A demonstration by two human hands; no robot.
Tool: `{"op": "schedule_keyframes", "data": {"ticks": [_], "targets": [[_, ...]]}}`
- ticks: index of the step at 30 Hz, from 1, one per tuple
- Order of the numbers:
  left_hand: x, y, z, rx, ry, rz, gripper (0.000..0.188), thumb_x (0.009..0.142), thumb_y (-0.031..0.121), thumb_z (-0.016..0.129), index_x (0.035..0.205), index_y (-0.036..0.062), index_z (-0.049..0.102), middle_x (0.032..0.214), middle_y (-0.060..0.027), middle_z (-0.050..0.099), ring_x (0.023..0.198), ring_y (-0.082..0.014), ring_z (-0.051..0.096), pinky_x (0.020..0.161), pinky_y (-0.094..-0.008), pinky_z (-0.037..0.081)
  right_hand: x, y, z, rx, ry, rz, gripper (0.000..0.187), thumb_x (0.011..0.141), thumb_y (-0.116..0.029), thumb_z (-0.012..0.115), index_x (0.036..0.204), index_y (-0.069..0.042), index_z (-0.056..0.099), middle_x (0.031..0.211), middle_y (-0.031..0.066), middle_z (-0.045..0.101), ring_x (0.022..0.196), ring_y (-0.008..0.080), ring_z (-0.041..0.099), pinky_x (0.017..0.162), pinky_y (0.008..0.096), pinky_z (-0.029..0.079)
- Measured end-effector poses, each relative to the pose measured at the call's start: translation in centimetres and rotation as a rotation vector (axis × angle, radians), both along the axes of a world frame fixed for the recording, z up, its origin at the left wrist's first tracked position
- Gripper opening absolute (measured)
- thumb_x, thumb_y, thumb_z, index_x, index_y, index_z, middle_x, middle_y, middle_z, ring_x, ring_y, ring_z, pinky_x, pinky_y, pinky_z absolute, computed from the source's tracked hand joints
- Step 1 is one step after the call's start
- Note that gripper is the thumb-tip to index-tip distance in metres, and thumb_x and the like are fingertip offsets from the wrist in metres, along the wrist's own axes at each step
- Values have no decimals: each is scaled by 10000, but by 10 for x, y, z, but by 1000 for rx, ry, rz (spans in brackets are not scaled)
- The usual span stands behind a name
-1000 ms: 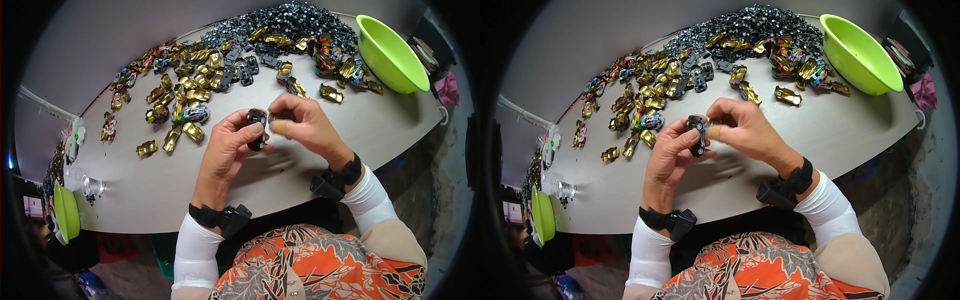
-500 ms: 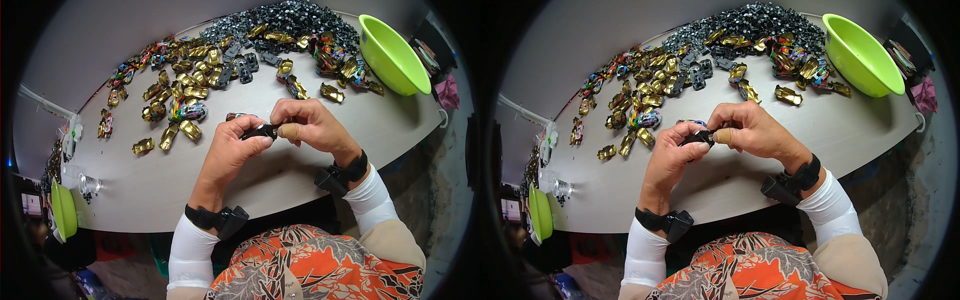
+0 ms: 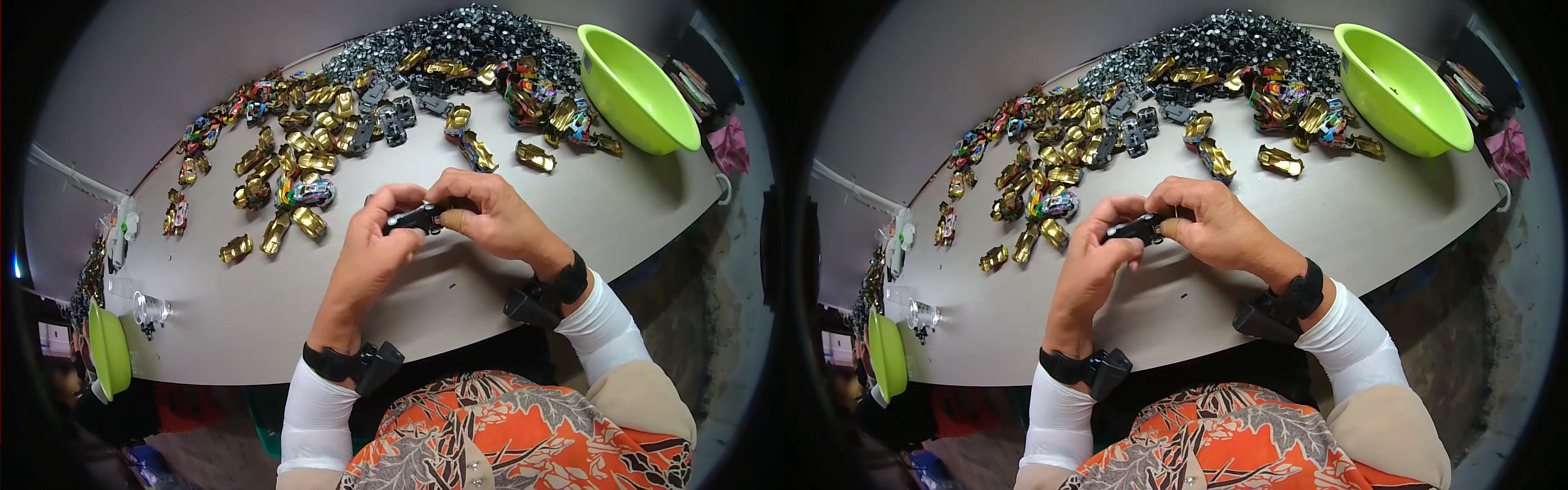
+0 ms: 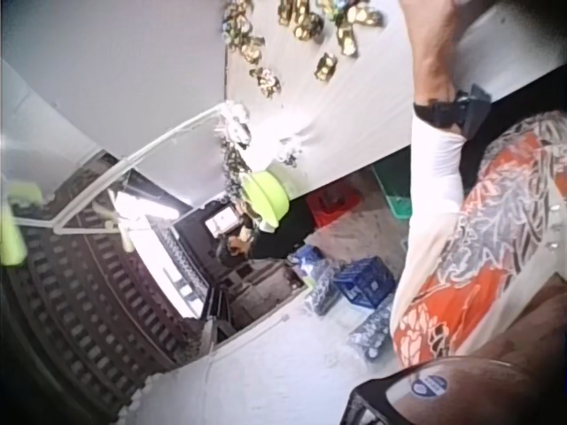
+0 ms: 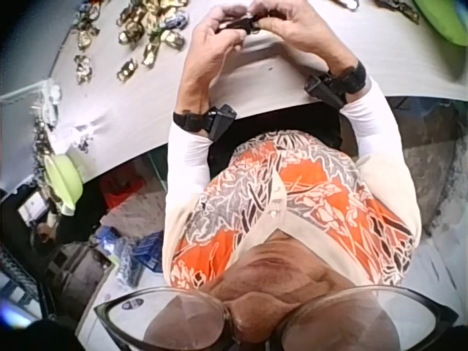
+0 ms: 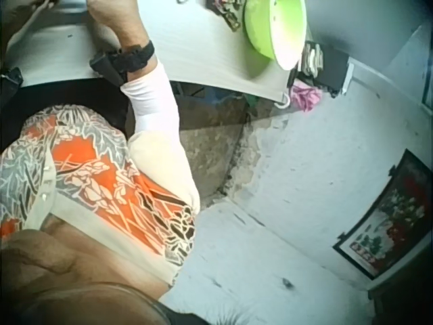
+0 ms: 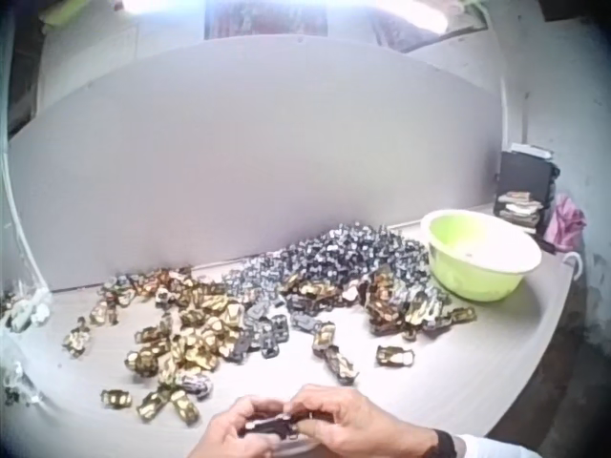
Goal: The person assembles small toy cars by hand, picking up black chassis and gold or multicolored bodies from a table. They fit the bodies onto the chassis, occasionally adjusting the fit, and place the completed cars back on the table among other finished units.
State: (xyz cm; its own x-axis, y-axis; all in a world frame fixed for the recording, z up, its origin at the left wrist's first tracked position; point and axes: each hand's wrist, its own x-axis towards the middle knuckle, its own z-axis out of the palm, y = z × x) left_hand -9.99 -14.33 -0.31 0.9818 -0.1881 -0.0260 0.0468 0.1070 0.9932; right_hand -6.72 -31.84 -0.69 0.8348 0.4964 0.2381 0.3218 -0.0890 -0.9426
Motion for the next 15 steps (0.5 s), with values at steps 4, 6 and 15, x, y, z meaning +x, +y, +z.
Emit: {"op": "schedule_keyframes", "data": {"ticks": [4,6,15], "targets": [[7,8,-10,-266,-45,94,282,757,29,636,1022,18,543,848,-21,585,702,-51,528,583,-195,431,-2,2,-1,68,186,85,123,763,38,535,875,6,574,724,-4,540,657,61,465,589,219,387],[8,9,-11,-285,-23,94,260,770,29,631,1017,18,551,855,-18,594,718,-56,541,598,-195,441,-4,-1,-3,51,185,126,110,761,32,543,863,7,575,727,-3,543,658,61,467,592,221,390],[2,3,0,-287,82,-84,230,822,57,567,1039,-15,551,870,-63,617,693,-109,596,600,-227,489,3,-18,14,146,195,13,65,769,-26,593,830,-11,580,671,-8,552,550,28,504,467,177,408]]}}
